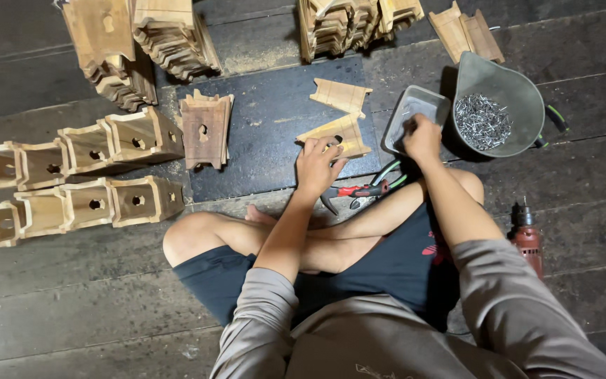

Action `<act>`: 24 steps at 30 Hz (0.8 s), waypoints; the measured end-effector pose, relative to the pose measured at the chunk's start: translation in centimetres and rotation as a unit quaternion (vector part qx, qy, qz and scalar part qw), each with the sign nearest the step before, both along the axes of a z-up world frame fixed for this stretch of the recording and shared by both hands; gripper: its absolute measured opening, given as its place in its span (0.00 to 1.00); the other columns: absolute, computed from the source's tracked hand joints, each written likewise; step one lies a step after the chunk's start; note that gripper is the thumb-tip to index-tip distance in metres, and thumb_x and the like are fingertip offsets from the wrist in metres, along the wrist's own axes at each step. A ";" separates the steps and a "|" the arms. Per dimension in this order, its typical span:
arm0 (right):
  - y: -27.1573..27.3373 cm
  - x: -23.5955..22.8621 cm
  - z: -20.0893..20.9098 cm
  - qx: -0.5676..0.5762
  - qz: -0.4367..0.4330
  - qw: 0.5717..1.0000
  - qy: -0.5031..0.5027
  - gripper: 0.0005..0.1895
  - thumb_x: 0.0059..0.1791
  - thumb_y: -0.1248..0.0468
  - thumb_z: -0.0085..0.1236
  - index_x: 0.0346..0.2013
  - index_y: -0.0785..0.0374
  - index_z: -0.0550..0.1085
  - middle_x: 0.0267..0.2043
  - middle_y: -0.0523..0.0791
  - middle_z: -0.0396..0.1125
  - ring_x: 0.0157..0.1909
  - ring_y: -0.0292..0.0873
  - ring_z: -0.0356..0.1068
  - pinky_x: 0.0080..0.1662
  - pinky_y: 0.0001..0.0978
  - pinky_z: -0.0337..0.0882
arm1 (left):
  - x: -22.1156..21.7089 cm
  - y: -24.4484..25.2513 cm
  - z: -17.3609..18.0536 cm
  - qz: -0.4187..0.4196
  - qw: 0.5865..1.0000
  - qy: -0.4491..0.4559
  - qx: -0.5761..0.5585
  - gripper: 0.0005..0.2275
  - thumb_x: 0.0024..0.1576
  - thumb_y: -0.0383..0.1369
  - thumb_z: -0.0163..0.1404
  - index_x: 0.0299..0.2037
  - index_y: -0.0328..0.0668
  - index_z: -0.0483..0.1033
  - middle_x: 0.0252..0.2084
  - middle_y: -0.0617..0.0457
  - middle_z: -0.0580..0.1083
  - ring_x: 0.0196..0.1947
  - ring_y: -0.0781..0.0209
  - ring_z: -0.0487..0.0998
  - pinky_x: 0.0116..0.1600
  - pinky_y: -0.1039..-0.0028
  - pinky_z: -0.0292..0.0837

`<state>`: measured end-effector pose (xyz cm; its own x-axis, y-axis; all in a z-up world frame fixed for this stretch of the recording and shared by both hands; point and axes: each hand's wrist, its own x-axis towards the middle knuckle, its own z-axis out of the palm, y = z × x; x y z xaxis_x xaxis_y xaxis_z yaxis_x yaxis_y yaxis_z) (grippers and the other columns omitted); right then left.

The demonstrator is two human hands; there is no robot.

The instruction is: The person assembles small wooden structures by hammering small nails into wooden panels. They handle wooden pieces and reach into a tray for nails.

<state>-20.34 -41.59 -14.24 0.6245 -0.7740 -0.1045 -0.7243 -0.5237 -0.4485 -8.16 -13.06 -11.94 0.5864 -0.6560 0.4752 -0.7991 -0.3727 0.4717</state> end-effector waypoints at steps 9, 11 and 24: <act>8.5 0.1 8.2 0.270 0.071 0.878 -0.389 0.05 0.52 0.74 0.60 0.42 0.68 0.76 0.42 0.49 0.74 0.38 0.35 0.73 0.43 0.26 0.75 | 0.0 0.1 0.6 -0.005 1.000 0.007 0.003 0.10 0.48 0.43 0.61 0.38 0.61 0.79 0.45 0.67 0.74 0.47 0.56 0.71 0.46 0.64 0.72; 10.5 0.6 9.2 0.236 0.144 0.884 -0.376 0.05 0.49 0.75 0.63 0.39 0.67 0.77 0.42 0.49 0.74 0.42 0.39 0.73 0.47 0.30 0.73 | 0.0 0.1 0.5 -0.005 1.000 0.006 0.003 0.10 0.48 0.43 0.61 0.39 0.61 0.79 0.45 0.67 0.74 0.48 0.56 0.71 0.47 0.64 0.71; 10.0 0.8 5.7 0.087 0.260 0.919 -0.282 0.06 0.46 0.73 0.65 0.36 0.63 0.80 0.43 0.51 0.70 0.49 0.56 0.72 0.53 0.46 0.69 | 0.0 0.2 0.4 -0.015 0.999 0.015 0.023 0.10 0.52 0.44 0.58 0.42 0.61 0.79 0.48 0.67 0.73 0.51 0.55 0.70 0.50 0.63 0.71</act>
